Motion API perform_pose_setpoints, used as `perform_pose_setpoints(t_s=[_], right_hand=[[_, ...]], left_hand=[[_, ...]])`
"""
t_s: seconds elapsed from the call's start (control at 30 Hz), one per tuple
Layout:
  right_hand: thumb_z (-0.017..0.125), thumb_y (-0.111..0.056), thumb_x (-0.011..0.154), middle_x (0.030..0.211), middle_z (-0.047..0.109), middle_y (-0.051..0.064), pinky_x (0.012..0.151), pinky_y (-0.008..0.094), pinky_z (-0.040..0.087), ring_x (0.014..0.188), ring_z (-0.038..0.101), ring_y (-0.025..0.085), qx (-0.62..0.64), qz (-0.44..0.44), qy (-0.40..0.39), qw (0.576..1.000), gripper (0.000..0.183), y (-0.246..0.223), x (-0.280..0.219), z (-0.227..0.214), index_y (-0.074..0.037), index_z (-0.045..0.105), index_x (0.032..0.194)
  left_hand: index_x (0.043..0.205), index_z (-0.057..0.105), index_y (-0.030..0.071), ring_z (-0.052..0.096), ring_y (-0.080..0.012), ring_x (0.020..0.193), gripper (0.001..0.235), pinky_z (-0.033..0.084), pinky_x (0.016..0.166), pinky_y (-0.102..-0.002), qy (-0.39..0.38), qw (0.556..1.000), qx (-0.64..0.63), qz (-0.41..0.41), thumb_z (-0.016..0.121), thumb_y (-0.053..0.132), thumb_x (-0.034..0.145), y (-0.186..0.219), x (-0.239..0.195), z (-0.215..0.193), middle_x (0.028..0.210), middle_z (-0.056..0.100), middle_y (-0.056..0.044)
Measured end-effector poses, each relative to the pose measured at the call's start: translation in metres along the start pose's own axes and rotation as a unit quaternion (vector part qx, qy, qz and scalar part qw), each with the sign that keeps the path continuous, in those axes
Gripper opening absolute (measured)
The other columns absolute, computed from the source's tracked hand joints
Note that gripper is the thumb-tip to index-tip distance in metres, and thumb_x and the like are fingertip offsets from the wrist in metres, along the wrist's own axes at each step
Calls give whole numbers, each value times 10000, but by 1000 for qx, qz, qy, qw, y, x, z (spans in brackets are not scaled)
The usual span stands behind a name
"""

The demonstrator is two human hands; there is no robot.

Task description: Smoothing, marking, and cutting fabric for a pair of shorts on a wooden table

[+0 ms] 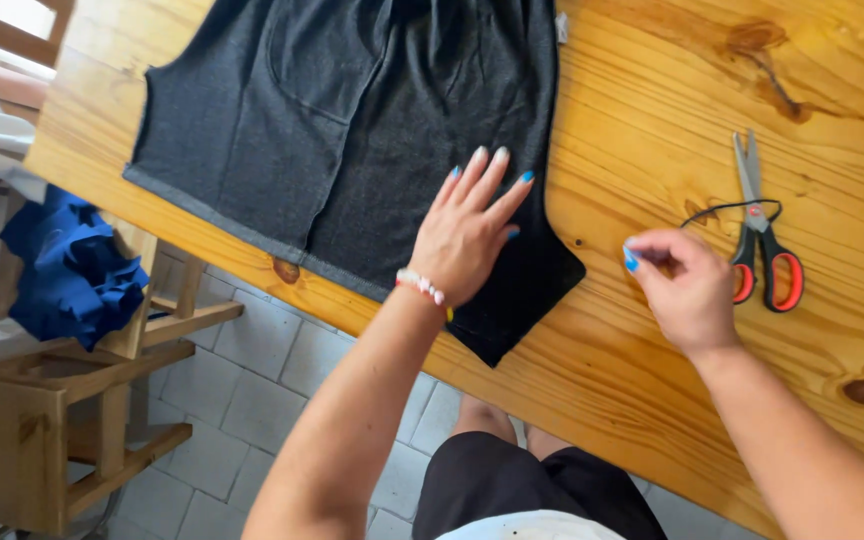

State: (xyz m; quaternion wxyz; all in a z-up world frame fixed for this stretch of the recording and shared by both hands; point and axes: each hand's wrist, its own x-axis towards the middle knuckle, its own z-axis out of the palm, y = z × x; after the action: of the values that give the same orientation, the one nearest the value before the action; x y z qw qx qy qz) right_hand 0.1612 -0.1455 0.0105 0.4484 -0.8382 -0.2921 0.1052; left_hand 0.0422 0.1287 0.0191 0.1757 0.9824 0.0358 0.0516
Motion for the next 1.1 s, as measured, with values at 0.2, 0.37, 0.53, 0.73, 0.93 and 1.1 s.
perform_pose_setpoints(t_s=[0.2,0.37,0.53,0.73,0.93,1.1], right_hand=[[759,75,982,1013,727,99,857,258,515,908,655,149,42,-28,-13,999,133,-14,73,46,-21,748,1073],[743,107,1000,1044,721,150,873,297,533,954,679,213,11,-103,-46,994,120,-15,105,64,2,751,1058],[788,135,1011,1051,720,225,937,396,546,965,690,317,-56,-211,-38,975,104,-16,110,74,45,776,1063],[786,125,1047,1059,722,260,904,397,552,955,699,331,-75,-213,-54,973,51,-19,108,72,89,762,1074],[770,104,1049,1051,706,255,813,369,515,912,672,301,-78,-192,-74,975,35,-21,105,69,77,766,1070],[756,99,1036,1045,706,260,816,375,515,903,671,303,-78,-197,-76,974,36,-18,104,69,75,768,1061]], left_hand=[[1526,533,296,185,-317,1568,797,247,1247,-534,-9,997,24,73,762,654,851,-40,56,17,1682,185,-120],[1522,521,322,260,-324,1553,878,247,1250,-525,-1,999,-2,43,819,699,787,-42,61,27,1665,242,-132],[1526,550,299,272,-322,1556,929,246,1269,-517,15,999,0,36,866,697,748,-38,58,22,1661,237,-142],[1525,554,289,244,-313,1564,926,196,1277,-556,5,999,-32,-4,883,607,720,-29,60,21,1662,227,-143],[1552,539,271,236,-316,1566,994,183,1279,-554,2,999,-39,9,890,680,717,-32,59,20,1664,226,-157],[1548,540,272,239,-317,1568,995,179,1281,-558,2,999,-39,6,887,691,714,-32,58,20,1665,224,-157]])
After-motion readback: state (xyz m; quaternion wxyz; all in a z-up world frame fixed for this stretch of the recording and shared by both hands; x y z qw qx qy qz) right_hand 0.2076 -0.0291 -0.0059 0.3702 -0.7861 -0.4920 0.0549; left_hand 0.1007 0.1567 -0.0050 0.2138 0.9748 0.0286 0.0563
